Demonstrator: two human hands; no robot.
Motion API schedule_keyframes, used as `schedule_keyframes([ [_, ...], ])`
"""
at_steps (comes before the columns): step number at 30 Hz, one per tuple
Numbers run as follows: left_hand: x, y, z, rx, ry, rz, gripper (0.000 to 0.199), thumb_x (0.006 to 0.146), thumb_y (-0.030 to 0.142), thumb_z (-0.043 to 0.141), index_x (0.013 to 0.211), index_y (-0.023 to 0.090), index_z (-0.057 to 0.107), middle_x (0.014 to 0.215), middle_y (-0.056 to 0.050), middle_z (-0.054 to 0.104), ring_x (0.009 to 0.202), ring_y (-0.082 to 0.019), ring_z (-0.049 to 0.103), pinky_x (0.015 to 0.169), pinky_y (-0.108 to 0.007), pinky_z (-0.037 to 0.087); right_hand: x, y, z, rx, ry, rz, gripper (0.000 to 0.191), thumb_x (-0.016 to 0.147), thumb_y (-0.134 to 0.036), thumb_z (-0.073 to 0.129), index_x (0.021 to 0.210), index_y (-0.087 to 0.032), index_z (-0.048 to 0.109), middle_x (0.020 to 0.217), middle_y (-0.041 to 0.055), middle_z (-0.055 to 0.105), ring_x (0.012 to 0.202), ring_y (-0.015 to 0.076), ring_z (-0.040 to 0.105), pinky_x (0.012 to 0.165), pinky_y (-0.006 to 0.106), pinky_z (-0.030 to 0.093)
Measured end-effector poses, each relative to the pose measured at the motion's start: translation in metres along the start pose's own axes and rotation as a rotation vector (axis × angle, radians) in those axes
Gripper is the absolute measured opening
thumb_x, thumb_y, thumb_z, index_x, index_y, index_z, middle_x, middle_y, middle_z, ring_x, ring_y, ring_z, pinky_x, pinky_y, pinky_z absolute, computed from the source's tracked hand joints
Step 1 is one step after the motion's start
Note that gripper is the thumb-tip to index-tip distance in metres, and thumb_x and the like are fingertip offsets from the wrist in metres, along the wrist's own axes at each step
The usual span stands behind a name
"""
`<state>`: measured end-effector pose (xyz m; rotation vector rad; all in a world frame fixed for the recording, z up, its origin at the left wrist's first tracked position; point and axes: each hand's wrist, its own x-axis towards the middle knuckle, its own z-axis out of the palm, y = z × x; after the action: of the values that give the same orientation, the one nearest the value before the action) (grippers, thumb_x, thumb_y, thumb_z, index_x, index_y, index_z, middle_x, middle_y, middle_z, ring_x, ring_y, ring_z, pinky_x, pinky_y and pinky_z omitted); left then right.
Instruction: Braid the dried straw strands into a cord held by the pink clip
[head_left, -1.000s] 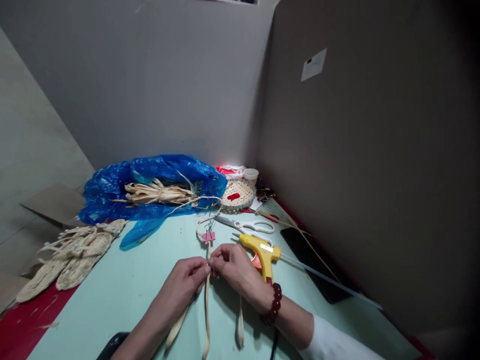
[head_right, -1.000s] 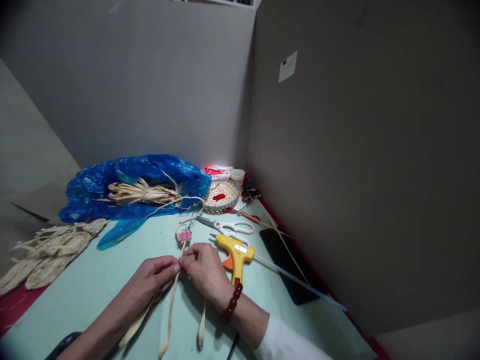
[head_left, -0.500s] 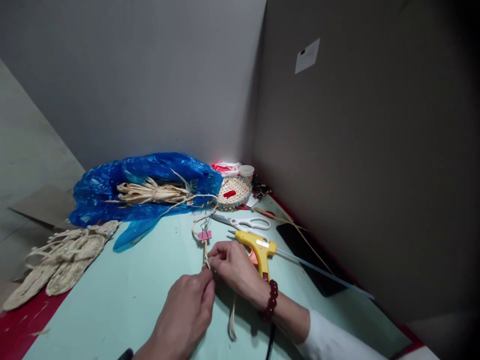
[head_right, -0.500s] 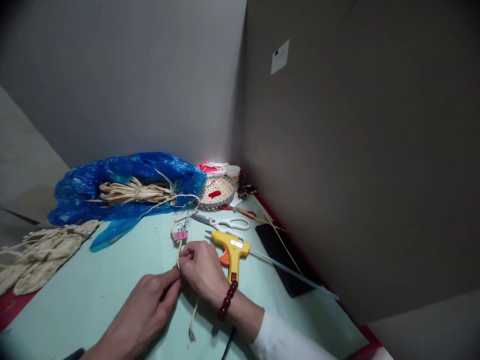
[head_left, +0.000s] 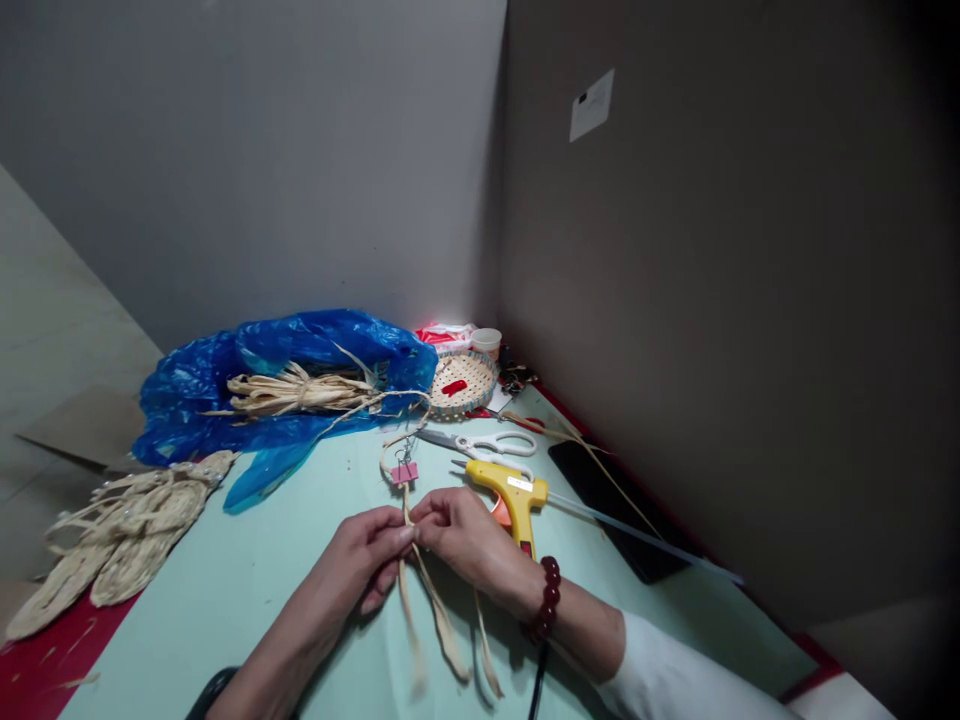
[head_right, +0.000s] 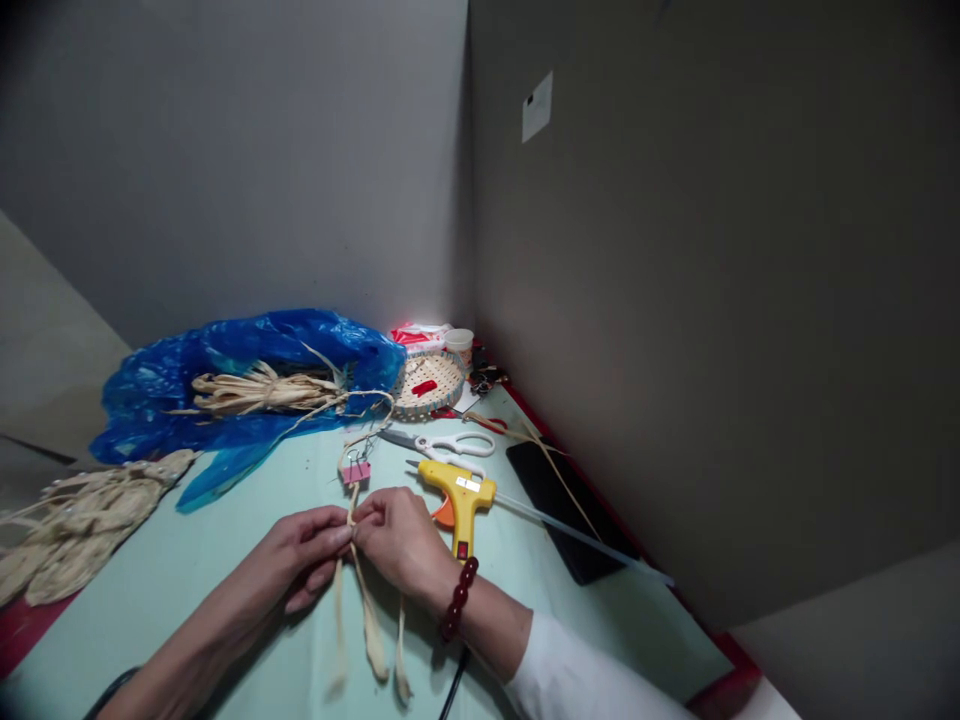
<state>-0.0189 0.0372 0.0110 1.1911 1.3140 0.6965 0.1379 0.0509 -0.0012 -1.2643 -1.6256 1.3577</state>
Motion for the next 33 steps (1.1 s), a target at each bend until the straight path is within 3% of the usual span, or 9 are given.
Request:
schedule_keyframes([
  [7,0.004,-0.005,0.010,-0.085,-0.017,-0.019,0.040,0.062,0.052,0.069,0.070,0.016,0.055,0.043,0.010,0.041,0.034,-0.002,0.020,0.036,-0.017,0.011,-0.010,-0.001,-0.004,-0.175,-0.001,-0.106,0.017,0.080,-0.013,0.050,0.090,-0.013,0.063,0.073,0.0040,0.068,0.073,0.0160,0.057,0.066,0.023,0.037],
  [11,0.003,-0.009,0.010,-0.091,0.031,-0.023,0.035,0.064,0.050,0.065,0.067,0.018,0.052,0.040,0.012,0.035,0.035,-0.003,0.018,0.037,-0.018,0.011,-0.021,-0.011,-0.008,-0.446,-0.010,-0.167,0.020,0.084,-0.014,0.047,0.102,-0.012,0.057,0.078,0.0060,0.068,0.082,0.0186,0.057,0.068,0.025,0.035],
  [17,0.005,-0.014,0.010,-0.100,0.100,0.021,0.028,0.068,0.036,0.066,0.058,0.018,0.047,0.046,0.011,0.031,0.044,-0.005,0.024,0.042,-0.018,0.014,-0.028,-0.022,-0.012,-0.849,0.013,-0.178,0.017,0.085,-0.015,0.045,0.075,-0.016,0.059,0.066,0.0065,0.062,0.055,0.0148,0.051,0.052,0.028,0.021],
  [20,0.004,-0.016,0.010,-0.142,0.105,0.019,0.029,0.067,0.032,0.066,0.056,0.018,0.043,0.047,0.011,0.030,0.044,-0.005,0.024,0.043,-0.018,0.015,-0.037,-0.026,-0.005,-0.901,0.028,-0.271,0.018,0.087,-0.017,0.042,0.079,-0.016,0.059,0.064,0.0060,0.062,0.052,0.0153,0.050,0.051,0.030,0.020],
  [27,-0.003,-0.013,0.006,-0.250,-0.001,-0.051,0.031,0.070,0.040,0.065,0.060,0.019,0.046,0.045,0.012,0.031,0.038,-0.002,0.013,0.037,-0.019,0.006,-0.051,-0.016,0.018,-1.084,-0.145,-0.472,0.024,0.074,-0.010,0.048,0.096,-0.012,0.057,0.083,0.0090,0.063,0.065,0.0231,0.057,0.053,0.033,0.028],
  [31,-0.003,-0.013,0.004,-0.266,-0.042,-0.043,0.034,0.070,0.045,0.067,0.062,0.017,0.049,0.045,0.012,0.033,0.037,-0.001,0.014,0.036,-0.018,0.008,-0.047,-0.011,0.018,-1.129,-0.183,-0.530,0.023,0.073,-0.009,0.048,0.094,-0.012,0.056,0.082,0.0096,0.063,0.062,0.0230,0.055,0.051,0.034,0.030],
  [33,-0.003,-0.014,0.004,-0.256,-0.037,-0.044,0.033,0.070,0.044,0.068,0.064,0.017,0.051,0.043,0.013,0.033,0.035,-0.001,0.015,0.036,-0.018,0.007,-0.046,-0.015,0.013,-1.038,-0.129,-0.512,0.020,0.078,-0.016,0.049,0.096,-0.013,0.056,0.078,0.0080,0.063,0.061,0.0221,0.054,0.053,0.033,0.033],
])
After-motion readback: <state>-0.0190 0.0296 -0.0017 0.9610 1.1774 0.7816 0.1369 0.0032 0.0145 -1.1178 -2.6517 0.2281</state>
